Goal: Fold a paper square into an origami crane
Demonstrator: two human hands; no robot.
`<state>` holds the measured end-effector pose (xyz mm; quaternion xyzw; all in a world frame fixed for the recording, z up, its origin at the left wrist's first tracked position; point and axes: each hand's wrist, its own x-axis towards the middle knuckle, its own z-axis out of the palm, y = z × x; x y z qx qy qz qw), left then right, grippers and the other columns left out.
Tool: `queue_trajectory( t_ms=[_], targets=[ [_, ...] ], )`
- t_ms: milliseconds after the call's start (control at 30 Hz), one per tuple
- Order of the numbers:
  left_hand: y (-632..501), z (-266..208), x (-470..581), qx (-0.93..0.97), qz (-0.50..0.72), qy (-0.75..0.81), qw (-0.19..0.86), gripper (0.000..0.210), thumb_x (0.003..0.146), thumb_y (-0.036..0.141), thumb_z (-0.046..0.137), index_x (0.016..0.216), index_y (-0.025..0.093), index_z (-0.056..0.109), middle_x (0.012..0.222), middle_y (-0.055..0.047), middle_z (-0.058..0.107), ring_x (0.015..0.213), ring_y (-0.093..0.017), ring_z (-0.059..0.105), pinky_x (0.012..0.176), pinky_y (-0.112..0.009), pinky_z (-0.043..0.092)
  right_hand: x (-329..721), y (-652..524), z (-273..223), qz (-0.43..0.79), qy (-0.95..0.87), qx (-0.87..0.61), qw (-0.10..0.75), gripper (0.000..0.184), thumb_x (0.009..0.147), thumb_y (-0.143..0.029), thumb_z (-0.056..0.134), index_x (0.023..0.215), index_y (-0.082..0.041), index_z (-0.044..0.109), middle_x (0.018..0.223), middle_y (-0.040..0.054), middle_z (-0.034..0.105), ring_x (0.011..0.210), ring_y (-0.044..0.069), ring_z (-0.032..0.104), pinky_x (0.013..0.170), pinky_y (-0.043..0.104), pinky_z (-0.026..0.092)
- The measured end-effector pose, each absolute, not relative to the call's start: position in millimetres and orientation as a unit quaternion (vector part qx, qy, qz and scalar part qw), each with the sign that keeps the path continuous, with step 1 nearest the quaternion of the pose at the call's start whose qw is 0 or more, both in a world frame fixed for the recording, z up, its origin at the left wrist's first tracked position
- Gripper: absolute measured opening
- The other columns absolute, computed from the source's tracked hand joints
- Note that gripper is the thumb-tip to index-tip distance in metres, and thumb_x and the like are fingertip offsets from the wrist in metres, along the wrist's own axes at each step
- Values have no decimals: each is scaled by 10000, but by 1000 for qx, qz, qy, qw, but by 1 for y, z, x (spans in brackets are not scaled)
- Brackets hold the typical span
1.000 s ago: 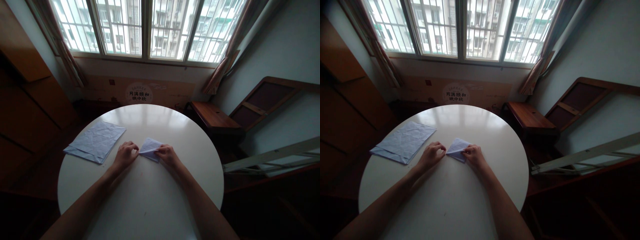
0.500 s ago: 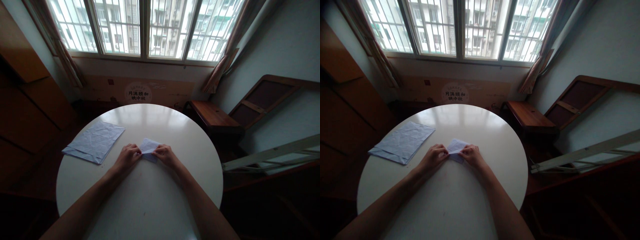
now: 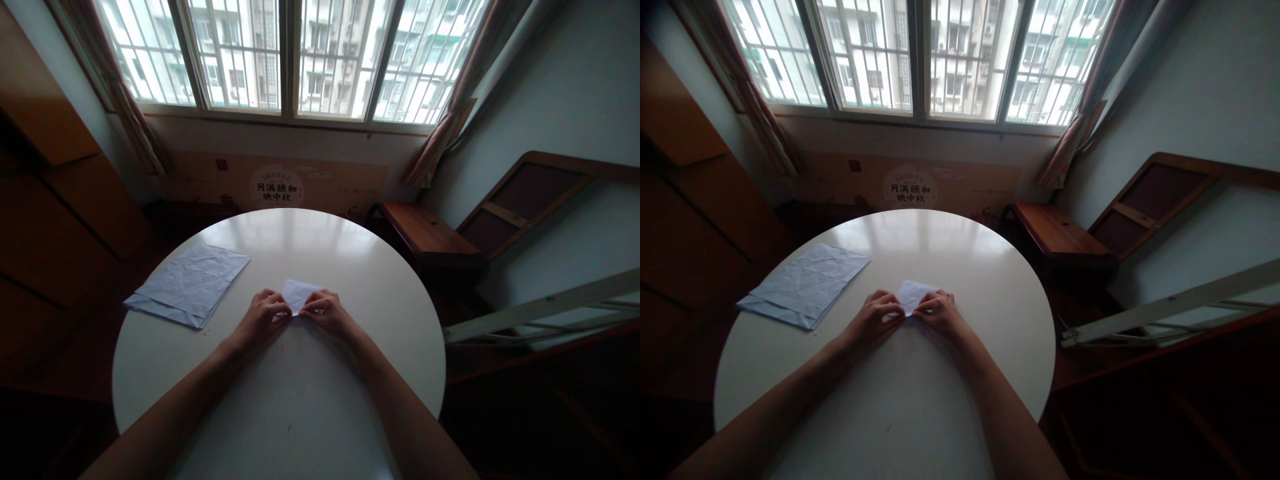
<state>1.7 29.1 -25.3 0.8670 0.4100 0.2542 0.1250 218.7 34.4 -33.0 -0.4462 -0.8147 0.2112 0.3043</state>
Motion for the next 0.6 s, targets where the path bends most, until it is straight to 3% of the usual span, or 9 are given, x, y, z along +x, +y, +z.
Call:
queue_trajectory(
  t_ms=[300,600],
  targets=[
    [27,-21,-1,854,238,442,136,111,833,294,622,796,227,703,840,-39,675,897,-208,550,855,-355,386,219,39,-34,193,-804,-491,274,81,797,-289,687,782,-244,753,830,32,712,844,179,566,820,301,390],
    [28,-17,-3,842,216,475,135,152,844,302,594,781,202,688,830,-48,666,856,-201,564,813,-327,391,217,38,-36,174,-794,-514,274,137,831,-314,643,784,-210,718,795,33,699,830,182,552,805,297,368]
  ],
)
